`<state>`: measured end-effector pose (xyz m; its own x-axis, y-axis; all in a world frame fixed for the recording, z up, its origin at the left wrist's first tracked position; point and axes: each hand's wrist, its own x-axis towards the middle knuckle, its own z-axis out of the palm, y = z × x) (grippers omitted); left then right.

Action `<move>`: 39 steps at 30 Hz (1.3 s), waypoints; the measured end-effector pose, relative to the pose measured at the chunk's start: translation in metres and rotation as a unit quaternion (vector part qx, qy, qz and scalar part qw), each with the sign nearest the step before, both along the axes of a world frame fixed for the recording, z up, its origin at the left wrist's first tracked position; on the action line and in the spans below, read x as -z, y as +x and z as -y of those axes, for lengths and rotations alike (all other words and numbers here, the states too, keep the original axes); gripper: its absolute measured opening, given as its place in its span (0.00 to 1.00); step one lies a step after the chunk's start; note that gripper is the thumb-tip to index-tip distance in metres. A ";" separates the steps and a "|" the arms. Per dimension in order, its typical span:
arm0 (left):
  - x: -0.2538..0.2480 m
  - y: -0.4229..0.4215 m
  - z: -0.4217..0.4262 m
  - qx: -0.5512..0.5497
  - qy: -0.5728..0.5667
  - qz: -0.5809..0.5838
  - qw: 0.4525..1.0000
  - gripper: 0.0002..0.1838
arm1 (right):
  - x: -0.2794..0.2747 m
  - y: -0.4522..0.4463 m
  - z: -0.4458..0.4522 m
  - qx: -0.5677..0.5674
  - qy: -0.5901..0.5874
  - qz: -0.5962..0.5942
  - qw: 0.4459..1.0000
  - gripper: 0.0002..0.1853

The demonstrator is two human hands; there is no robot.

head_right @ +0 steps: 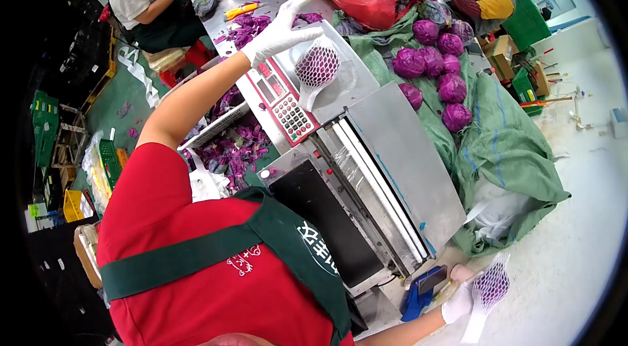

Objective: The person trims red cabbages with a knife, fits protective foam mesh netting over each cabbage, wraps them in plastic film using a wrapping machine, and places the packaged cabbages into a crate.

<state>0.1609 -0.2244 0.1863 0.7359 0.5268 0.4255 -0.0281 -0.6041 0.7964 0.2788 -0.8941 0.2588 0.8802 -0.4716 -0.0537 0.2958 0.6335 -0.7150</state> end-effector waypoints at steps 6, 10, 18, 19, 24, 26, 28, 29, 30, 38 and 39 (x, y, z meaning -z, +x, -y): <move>0.023 0.017 0.019 0.055 0.143 -0.087 0.984 0.51 | 0.029 -0.001 -0.050 -0.111 -0.281 0.091 0.949 0.22; 0.068 0.025 0.022 0.033 0.244 -0.114 0.963 0.44 | 0.049 -0.001 -0.081 -0.301 -0.281 0.073 0.908 0.23; 0.022 0.077 0.074 0.272 -0.544 0.017 0.793 0.15 | 0.079 0.001 -0.155 -0.456 -0.094 -0.010 0.885 0.16; -0.014 0.068 0.114 0.297 -0.495 -0.049 0.815 0.16 | 0.073 -0.001 -0.166 -0.457 -0.139 -0.006 0.878 0.16; 0.010 0.098 0.238 0.258 -0.440 -0.109 0.853 0.31 | 0.104 0.022 -0.186 -0.358 -0.337 -0.066 0.868 0.15; 0.034 0.105 0.261 0.272 -0.439 -0.123 0.847 0.31 | 0.125 0.029 -0.176 -0.342 -0.344 -0.055 0.873 0.17; 0.046 0.106 0.271 0.300 -0.387 -0.137 0.861 0.31 | 0.130 0.034 -0.156 -0.348 -0.434 -0.011 0.831 0.24; 0.049 0.106 0.258 0.308 -0.221 -0.211 0.901 0.44 | 0.136 0.040 -0.144 -0.335 -0.524 0.042 0.782 0.28; 0.063 0.111 0.249 0.314 -0.183 -0.222 0.905 0.47 | 0.101 0.026 -0.142 -0.318 -0.652 0.006 0.688 0.35; 0.067 0.130 0.285 0.324 -0.406 -0.118 0.846 0.18 | 0.108 0.032 -0.173 -0.344 -0.365 -0.095 0.860 0.22; 0.068 0.130 0.286 0.312 -0.406 -0.123 0.850 0.18 | 0.109 0.032 -0.173 -0.345 -0.365 -0.095 0.860 0.22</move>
<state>0.2911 -0.5105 0.1184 0.9940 0.0473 -0.0982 0.0856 0.2188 0.9720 0.3108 -0.7214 0.1498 0.9720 0.1895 -0.1388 -0.1363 -0.0258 -0.9903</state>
